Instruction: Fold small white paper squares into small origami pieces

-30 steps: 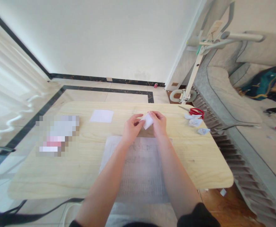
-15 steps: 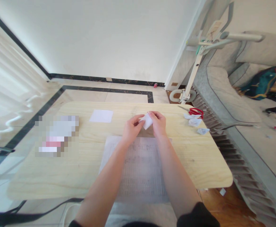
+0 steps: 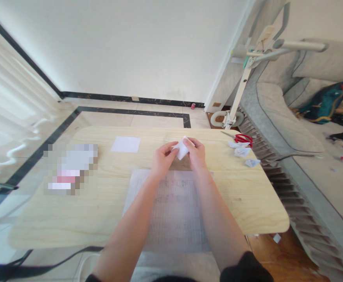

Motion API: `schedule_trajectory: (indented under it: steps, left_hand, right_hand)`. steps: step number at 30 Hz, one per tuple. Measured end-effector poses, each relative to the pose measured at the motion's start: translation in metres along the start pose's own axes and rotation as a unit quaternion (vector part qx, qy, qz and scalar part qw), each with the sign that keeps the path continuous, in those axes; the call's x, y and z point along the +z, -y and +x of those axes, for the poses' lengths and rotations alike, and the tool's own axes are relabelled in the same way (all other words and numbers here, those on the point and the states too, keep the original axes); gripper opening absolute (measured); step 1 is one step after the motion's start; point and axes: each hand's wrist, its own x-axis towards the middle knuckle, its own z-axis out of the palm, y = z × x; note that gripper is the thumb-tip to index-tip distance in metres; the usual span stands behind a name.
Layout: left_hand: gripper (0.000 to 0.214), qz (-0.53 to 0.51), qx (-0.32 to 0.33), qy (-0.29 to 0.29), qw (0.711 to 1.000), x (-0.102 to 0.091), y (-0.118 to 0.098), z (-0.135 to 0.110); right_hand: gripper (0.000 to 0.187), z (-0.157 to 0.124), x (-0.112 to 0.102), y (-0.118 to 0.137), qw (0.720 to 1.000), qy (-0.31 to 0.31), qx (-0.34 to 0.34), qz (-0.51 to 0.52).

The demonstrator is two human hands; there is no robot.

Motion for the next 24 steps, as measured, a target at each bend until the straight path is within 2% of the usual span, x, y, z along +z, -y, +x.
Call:
schedule_trajectory:
  steps: [24]
  left_hand:
    - [0.027,0.011,0.009,0.010,1.000,0.0005,-0.0012,-0.0017]
  right_hand:
    - [0.021,-0.0010,0.0010,0.0019,1.000,-0.005,0.001,-0.002]
